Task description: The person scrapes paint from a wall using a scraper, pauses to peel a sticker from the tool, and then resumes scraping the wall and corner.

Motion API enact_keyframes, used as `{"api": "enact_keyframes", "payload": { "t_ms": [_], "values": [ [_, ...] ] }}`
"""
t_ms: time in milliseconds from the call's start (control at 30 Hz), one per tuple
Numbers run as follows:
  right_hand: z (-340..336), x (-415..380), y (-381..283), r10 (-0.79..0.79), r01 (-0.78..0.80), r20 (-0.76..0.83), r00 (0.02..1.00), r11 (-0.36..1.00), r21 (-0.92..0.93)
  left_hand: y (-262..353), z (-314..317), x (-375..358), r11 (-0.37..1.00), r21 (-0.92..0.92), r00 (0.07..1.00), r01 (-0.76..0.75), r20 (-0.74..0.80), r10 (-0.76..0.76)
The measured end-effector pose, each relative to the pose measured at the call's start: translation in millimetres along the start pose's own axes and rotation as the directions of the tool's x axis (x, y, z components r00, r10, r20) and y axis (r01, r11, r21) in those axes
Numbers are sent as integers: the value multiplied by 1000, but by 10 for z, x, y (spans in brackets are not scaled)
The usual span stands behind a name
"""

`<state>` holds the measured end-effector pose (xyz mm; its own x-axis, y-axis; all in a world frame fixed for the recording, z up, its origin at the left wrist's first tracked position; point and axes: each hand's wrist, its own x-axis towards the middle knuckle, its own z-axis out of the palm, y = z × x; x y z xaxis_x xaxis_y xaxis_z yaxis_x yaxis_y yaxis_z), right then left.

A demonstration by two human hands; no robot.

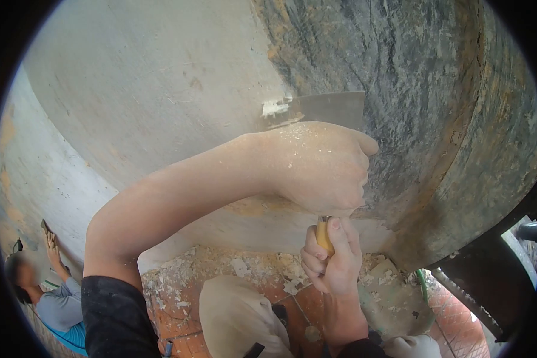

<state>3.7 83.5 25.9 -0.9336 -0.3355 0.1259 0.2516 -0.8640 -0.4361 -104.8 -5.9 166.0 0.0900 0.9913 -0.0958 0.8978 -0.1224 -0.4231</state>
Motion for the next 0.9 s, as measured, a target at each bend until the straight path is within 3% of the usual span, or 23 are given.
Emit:
{"api": "enact_keyframes", "payload": {
  "t_ms": [67, 233, 467, 567, 633, 767, 900],
  "values": [
    [29, -11, -10, 16, -16, 15, 1000, 1000, 2, 16, -50, -17, 1000, 7, 998, 27, 57, -27],
    [80, -72, -58, 29, -28, 16, 999, 998, -47, 0, -93, 20, 999, -32, 995, 0, -98, -4],
    [111, -141, -50, 6, -1, 104, 995, 999, -42, 56, -253, 52, 992, -123, 996, 42, -72, -51],
    [-38, -2, 22, 50, -46, 28, 998, 991, -123, 70, -152, 29, 1000, -1, 1000, 29, -5, -29],
    [-116, 95, 112, 31, -30, 104, 994, 1000, -7, 79, -88, 13, 998, 37, 997, 50, -57, -48],
    [-206, -13, 110, 56, -59, 94, 994, 998, 34, 179, 35, 44, 997, 11, 991, 81, -112, -80],
    [-500, -103, 232, 39, -42, 100, 994, 999, 22, 289, 292, 112, 999, 19, 998, 50, -23, -50]
  ]
}}
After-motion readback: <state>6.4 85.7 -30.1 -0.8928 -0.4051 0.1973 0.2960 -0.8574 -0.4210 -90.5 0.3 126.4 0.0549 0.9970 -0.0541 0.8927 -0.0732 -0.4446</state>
